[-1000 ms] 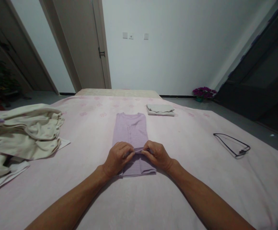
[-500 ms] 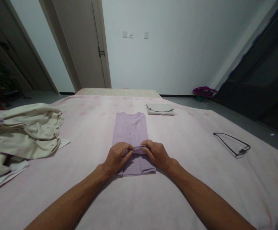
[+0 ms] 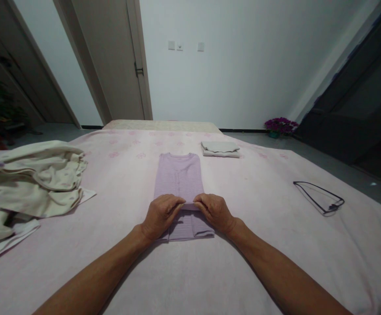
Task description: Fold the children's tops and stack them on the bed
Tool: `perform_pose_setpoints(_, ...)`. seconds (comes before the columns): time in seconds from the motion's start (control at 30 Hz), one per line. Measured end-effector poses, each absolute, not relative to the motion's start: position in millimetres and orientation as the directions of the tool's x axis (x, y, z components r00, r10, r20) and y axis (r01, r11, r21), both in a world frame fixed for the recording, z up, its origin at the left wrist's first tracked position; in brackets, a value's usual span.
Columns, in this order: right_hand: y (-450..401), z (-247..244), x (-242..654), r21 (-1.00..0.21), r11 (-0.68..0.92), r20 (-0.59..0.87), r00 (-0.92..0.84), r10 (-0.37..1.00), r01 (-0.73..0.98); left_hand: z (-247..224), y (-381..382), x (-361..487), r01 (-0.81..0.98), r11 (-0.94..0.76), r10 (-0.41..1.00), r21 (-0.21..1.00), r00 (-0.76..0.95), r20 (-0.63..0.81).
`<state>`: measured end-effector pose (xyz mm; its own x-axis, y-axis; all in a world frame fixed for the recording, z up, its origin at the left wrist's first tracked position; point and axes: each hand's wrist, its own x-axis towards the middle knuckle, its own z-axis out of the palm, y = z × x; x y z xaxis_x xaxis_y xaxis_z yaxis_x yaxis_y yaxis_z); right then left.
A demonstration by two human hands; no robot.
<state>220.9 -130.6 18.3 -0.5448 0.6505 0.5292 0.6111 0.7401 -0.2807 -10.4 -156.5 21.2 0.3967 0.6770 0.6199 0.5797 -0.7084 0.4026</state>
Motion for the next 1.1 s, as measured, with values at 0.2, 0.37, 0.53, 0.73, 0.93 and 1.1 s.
perform_pose_setpoints(0.2,-132,22,221,-0.319,0.783,0.528,-0.586,0.615,0.534,20,-156,-5,0.608,-0.719,0.663,0.337,0.455,0.595)
perform_pose_setpoints(0.37,-130,26,224,-0.486,0.748,0.438,-0.615,0.656,0.453,17,-156,-4,0.574,-0.740,0.659,0.352,0.511,0.552)
perform_pose_setpoints(0.53,-123,26,222,-0.697,0.589,0.317,-0.560,0.765,0.410,19,-157,-5,0.570,-0.741,0.666,0.355,0.554,0.499)
perform_pose_setpoints(0.73,-89,29,210,-0.731,0.460,0.268,-0.408,0.873,0.505,24,-158,-6,0.530,-0.757,0.652,0.383,0.584,0.483)
perform_pose_setpoints(0.93,-18,39,190,-0.406,0.538,0.347,-0.420,0.839,0.739,26,-159,-5,0.519,-0.758,0.651,0.394,0.579,0.490)
perform_pose_setpoints(1.1,14,41,170,-0.272,0.529,0.229,-0.480,0.847,0.804,23,-158,-6,0.516,-0.746,0.665,0.421,0.552,0.503)
